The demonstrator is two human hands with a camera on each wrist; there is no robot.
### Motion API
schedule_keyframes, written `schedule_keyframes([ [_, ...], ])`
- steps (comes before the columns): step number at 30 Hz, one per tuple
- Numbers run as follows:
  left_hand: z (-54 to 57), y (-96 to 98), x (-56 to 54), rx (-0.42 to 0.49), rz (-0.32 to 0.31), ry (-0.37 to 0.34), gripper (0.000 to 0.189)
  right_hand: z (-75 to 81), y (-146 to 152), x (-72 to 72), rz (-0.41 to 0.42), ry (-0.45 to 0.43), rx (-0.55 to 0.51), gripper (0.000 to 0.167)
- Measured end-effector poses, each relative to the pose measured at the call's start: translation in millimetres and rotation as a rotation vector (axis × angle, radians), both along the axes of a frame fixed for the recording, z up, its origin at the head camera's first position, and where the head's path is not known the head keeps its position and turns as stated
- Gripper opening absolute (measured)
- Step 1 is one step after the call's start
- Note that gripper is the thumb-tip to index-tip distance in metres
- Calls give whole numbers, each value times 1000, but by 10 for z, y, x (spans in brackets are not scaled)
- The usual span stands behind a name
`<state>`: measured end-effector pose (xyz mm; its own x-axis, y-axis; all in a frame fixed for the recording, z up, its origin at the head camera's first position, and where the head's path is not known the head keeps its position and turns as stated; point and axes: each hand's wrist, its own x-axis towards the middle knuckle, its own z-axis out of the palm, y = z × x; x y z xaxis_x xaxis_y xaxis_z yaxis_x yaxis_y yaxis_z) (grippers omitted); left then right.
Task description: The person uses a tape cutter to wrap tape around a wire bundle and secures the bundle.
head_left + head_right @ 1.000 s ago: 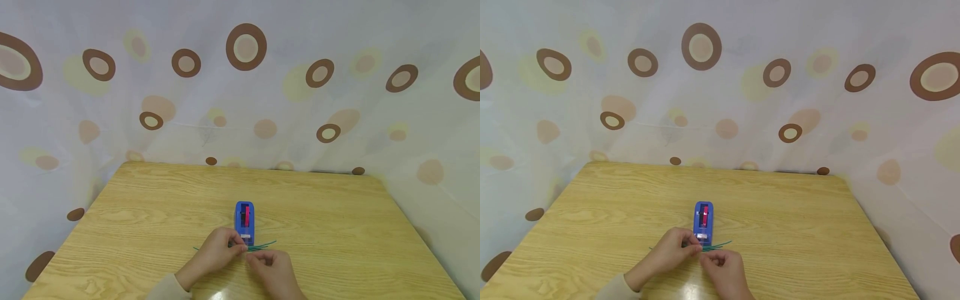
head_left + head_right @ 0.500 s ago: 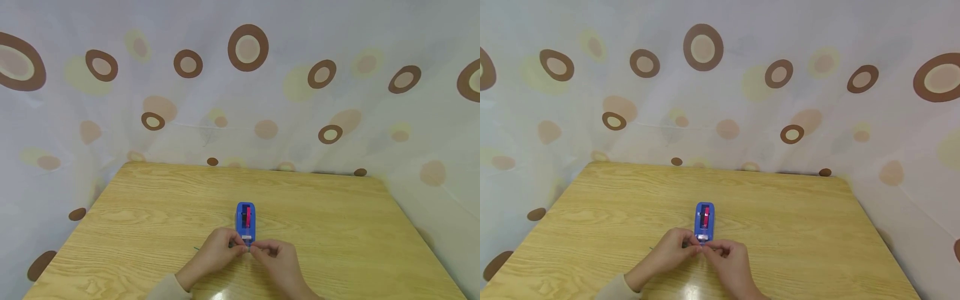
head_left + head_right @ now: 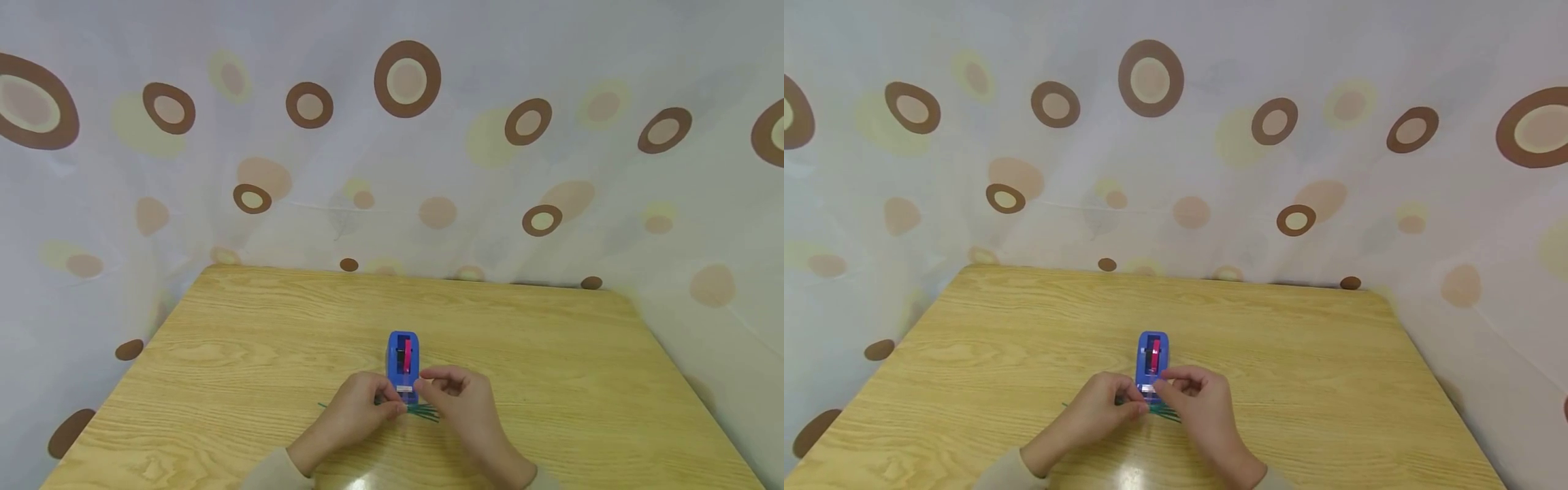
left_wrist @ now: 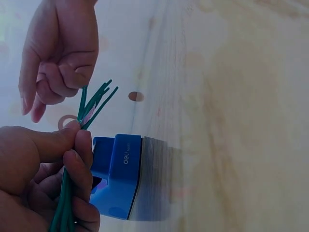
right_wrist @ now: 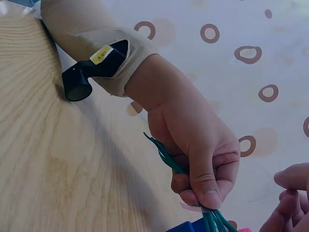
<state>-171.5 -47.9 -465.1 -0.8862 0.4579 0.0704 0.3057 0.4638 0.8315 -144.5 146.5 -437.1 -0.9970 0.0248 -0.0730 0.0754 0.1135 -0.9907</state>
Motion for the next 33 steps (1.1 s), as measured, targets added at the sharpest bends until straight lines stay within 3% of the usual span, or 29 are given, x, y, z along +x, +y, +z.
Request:
schedule_keyframes([
  [13,-5,-18,-17,20,-17,2,11,36,36,-110,68,-2,-79,31],
  [33,-6,-40,-28,11,-25,-6,11,-82,96,-251,177,26,73,31],
])
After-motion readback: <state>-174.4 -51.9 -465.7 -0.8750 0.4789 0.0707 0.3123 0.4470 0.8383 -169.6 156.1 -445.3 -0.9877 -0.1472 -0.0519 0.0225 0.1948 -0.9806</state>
